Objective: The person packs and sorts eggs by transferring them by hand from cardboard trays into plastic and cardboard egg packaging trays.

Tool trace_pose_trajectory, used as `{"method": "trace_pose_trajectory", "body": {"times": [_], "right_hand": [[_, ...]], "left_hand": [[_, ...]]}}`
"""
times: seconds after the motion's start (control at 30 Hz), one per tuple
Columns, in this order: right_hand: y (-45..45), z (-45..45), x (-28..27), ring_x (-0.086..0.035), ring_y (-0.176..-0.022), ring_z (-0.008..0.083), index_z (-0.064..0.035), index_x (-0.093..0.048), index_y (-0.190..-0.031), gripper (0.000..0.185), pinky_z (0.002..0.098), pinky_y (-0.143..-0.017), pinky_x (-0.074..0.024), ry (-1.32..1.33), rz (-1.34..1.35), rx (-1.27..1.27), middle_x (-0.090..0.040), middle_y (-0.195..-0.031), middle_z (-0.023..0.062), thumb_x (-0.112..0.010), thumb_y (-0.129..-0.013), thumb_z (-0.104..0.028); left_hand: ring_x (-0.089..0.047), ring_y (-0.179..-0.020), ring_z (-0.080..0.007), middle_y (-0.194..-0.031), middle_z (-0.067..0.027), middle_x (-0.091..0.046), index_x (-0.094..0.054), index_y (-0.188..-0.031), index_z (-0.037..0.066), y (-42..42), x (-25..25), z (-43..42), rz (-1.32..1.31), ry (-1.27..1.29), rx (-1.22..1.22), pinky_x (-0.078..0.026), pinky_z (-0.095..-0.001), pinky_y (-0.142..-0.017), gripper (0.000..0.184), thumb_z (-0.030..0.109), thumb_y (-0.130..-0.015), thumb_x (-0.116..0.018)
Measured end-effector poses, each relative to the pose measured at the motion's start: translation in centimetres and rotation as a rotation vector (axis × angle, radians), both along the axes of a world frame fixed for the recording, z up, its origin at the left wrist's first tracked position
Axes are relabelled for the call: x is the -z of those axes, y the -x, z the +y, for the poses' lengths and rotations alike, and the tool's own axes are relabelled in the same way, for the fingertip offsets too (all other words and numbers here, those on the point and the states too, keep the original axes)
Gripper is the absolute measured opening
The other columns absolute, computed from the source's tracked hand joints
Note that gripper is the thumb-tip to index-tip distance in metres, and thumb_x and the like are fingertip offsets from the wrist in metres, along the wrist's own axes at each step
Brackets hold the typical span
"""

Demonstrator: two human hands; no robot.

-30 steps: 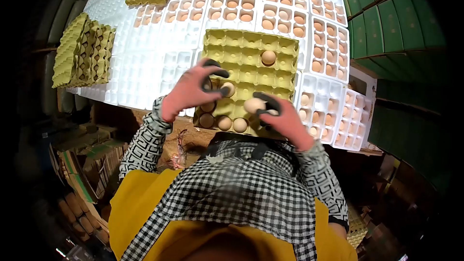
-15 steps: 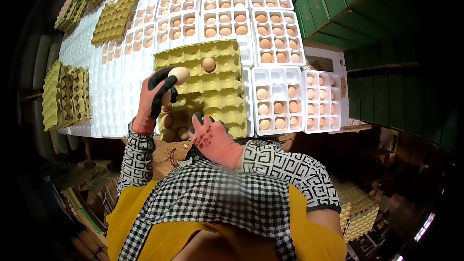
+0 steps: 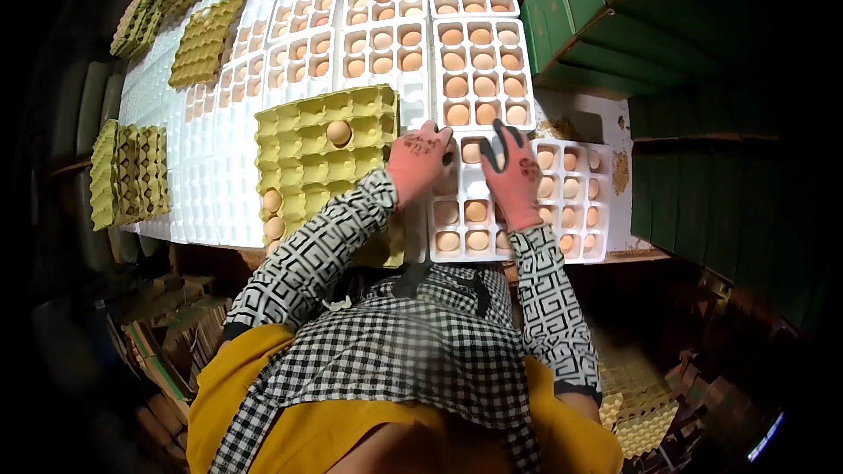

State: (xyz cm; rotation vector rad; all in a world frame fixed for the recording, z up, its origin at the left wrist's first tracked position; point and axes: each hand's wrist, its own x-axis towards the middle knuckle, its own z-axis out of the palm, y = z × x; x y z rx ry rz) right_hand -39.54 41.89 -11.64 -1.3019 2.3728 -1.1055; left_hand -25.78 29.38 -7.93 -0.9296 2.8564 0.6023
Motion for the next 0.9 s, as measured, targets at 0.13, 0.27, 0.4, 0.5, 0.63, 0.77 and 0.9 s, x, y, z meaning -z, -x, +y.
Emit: {"method": "trace_pose_trajectory", "body": {"times": [0.13, 0.27, 0.4, 0.5, 0.63, 0.77, 0.9], "right_hand": [[1.8, 1.0, 3.9, -0.044, -0.125, 0.0391, -0.0041, -0.052, -0.129, 0.052, 0.0465, -0.106, -0.0376, -0.084, 0.327, -0.201, -0.051, -0.131, 0.0166, -0.065, -0.078, -0.007], [2.6, 3.0, 6.1, -0.051, -0.124, 0.0299, -0.0002, -0.049, -0.134, 0.049, 0.0384, -0.107, -0.0382, 0.237, -0.215, 0.153, -0.053, -0.135, 0.0165, -0.054, -0.086, 0.003], [1.6, 3.7, -0.4, -0.054, -0.117, 0.0192, 0.0031, -0.052, -0.131, 0.042, 0.0301, -0.101, -0.0403, 0.463, -0.555, 0.307, -0.058, -0.127, 0.0102, -0.053, -0.089, 0.005], [-0.3, 4.0, -2.6, -0.057, -0.112, 0.0187, 0.0034, -0.056, -0.127, 0.038, 0.0293, -0.098, -0.0432, 0.422, -0.502, 0.205, -0.062, -0.122, 0.0106, -0.053, -0.089, 0.005], [-5.3, 2.6, -5.0, -0.062, -0.106, 0.0199, 0.0003, -0.060, -0.125, 0.040, 0.0309, -0.095, -0.0465, 0.199, -0.553, -0.004, -0.066, -0.115, 0.0111, -0.060, -0.085, 0.002], [-11.8, -0.6, -8.1, -0.062, -0.108, 0.0239, -0.0024, -0.057, -0.129, 0.048, 0.0337, -0.094, -0.0483, 0.043, -0.452, -0.148, -0.063, -0.117, 0.0130, -0.066, -0.082, -0.003], [-16.4, -3.8, -7.8, -0.052, -0.124, 0.0308, -0.0049, -0.045, -0.141, 0.060, 0.0381, -0.102, -0.0429, -0.087, -0.355, -0.003, -0.053, -0.135, 0.0172, -0.068, -0.085, -0.009]], "left_hand": [[-0.060, -0.094, -0.0331, -0.106, -0.0174, -0.055, -0.057, -0.122, 0.007, 1.2, 2.3, 3.0, 0.419, 0.007, 0.166, -0.050, -0.0391, -0.080, 0.042, 0.015, -0.080, -0.063], [-0.052, -0.110, -0.0340, -0.120, -0.0186, -0.050, -0.048, -0.135, 0.005, 1.5, 3.8, 3.8, 0.217, -0.145, 0.338, -0.043, -0.0412, -0.093, 0.061, 0.009, -0.077, -0.066], [-0.048, -0.122, -0.0389, -0.133, -0.0229, -0.048, -0.048, -0.136, 0.005, -2.5, -3.1, 0.4, 0.422, -0.070, 0.246, -0.037, -0.0444, -0.107, 0.063, 0.004, -0.076, -0.065], [-0.054, -0.119, -0.0353, -0.135, -0.0179, -0.051, -0.056, -0.131, 0.006, -9.8, -9.6, -3.2, 0.441, -0.014, -0.013, -0.045, -0.0417, -0.101, 0.055, -0.002, -0.077, -0.064], [-0.061, -0.109, -0.0283, -0.120, -0.0155, -0.058, -0.060, -0.124, 0.003, -22.9, -10.5, -8.1, 0.356, 0.169, -0.469, -0.050, -0.0330, -0.089, 0.040, 0.003, -0.085, -0.066], [-0.064, -0.091, -0.0192, -0.107, -0.0133, -0.069, -0.063, -0.121, 0.000, -34.5, -4.5, -9.9, 0.431, -0.385, -0.902, -0.051, -0.0314, -0.082, 0.037, 0.020, -0.090, -0.066], [-0.061, -0.111, -0.0212, -0.124, -0.0185, -0.063, -0.053, -0.134, 0.000, -37.7, 0.2, -8.2, 0.412, -0.799, -0.773, -0.047, -0.0311, -0.096, 0.051, 0.031, -0.094, -0.060]]}}
